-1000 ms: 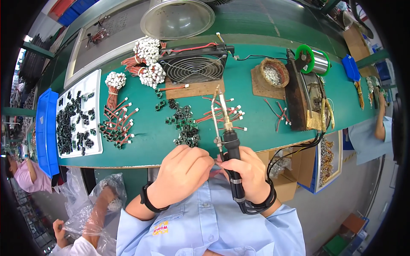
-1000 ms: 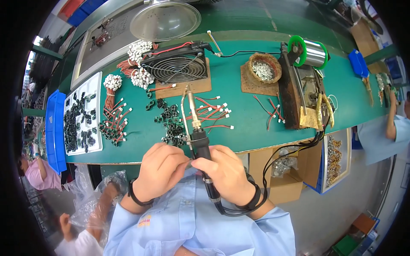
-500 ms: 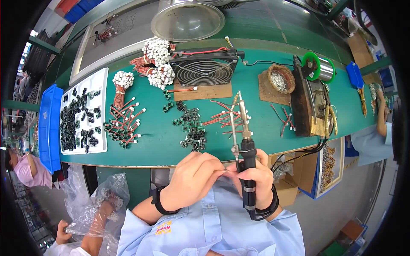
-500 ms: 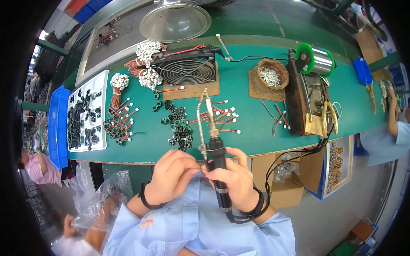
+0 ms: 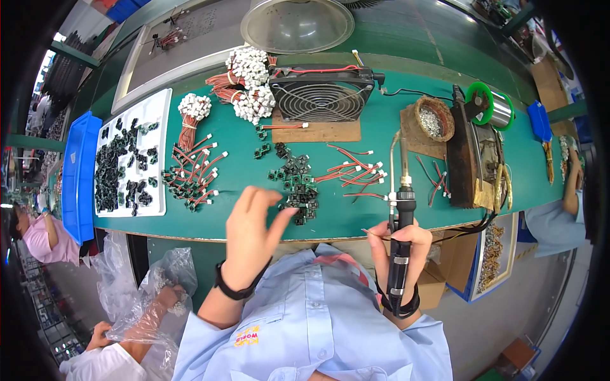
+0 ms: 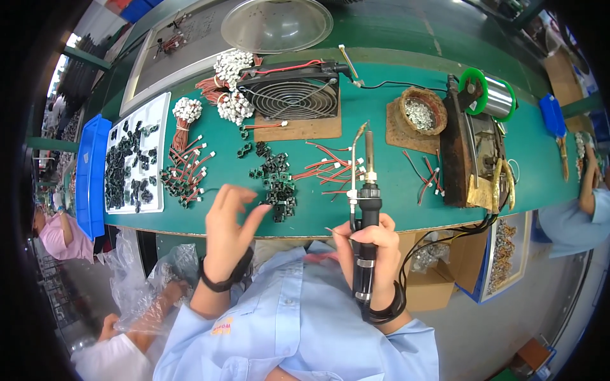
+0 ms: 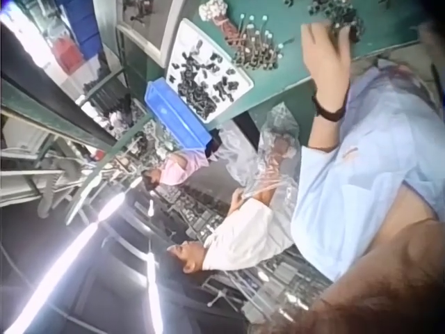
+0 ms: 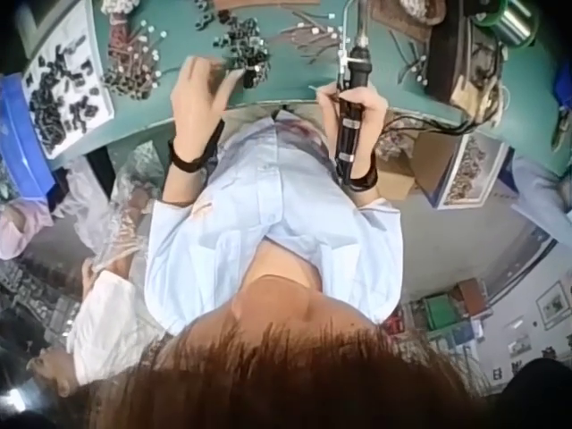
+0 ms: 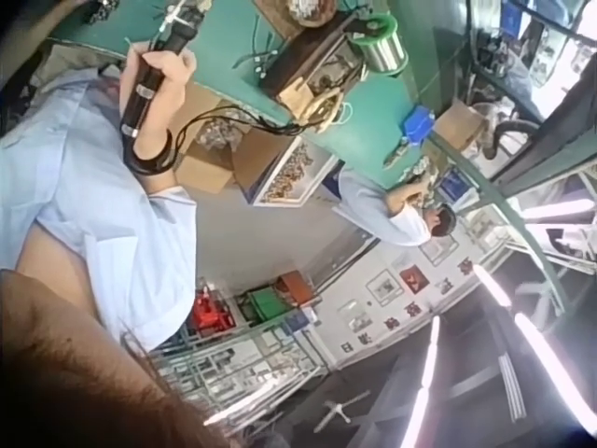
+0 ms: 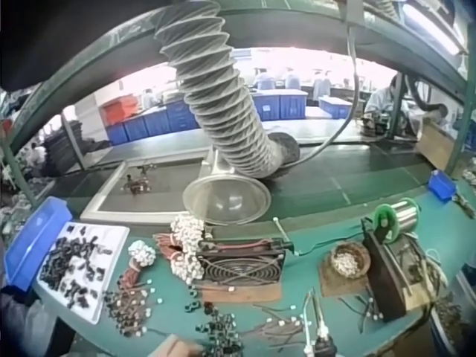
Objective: The person picks up a circuit board and wires, joins them using a soldering iron, and sets the assembly down. They then remove a rubber band from a bundle of wires before picking up another circuit board and wires to repeat the soldering process.
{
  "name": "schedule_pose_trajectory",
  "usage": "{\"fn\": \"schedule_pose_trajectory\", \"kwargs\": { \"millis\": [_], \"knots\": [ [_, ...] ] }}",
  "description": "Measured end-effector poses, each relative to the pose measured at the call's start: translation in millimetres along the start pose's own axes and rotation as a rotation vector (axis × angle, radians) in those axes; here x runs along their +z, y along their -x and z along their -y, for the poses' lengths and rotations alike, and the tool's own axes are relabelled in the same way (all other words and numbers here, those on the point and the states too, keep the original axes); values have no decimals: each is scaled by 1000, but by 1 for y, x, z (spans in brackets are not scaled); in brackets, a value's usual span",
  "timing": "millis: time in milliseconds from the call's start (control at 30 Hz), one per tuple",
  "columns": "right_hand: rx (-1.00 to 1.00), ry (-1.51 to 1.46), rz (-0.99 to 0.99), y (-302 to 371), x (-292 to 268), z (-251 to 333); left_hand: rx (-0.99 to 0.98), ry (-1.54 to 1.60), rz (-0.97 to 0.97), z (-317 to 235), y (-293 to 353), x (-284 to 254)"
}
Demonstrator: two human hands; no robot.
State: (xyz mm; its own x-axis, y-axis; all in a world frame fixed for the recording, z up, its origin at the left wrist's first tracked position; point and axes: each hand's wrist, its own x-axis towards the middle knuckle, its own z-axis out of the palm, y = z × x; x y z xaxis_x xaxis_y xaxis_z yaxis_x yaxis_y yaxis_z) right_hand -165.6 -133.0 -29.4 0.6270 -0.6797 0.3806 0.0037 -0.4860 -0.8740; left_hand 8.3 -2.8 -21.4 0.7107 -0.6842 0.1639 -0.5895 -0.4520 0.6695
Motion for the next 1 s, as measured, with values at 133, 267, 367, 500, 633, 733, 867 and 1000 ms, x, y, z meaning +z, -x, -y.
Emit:
{"fn": "schedule_pose_trajectory", "kwargs": {
  "millis": [133,267,367,500,633,733,867,1000],
  "knots": [
    [-48,-10,58,0,6,-1,82,-116,103,-9,-17,14],
    [-16,-21,89,1,2,0,32,-57,235,-3,-24,14],
    [52,-63,92,0,-1,0,29,46,273,6,-23,5],
    [203,-247,82,-9,-1,10,38,-13,168,12,-19,-3],
    [331,-437,91,-15,-2,22,-15,141,112,-9,-22,-17],
    [303,-458,118,-19,1,24,-63,492,250,-26,-17,-19],
    [176,-465,84,-20,6,30,-248,1005,513,-41,-11,-18],
    [50,-200,133,-21,4,35,-362,1332,622,-37,-3,-10]
  ]
}}
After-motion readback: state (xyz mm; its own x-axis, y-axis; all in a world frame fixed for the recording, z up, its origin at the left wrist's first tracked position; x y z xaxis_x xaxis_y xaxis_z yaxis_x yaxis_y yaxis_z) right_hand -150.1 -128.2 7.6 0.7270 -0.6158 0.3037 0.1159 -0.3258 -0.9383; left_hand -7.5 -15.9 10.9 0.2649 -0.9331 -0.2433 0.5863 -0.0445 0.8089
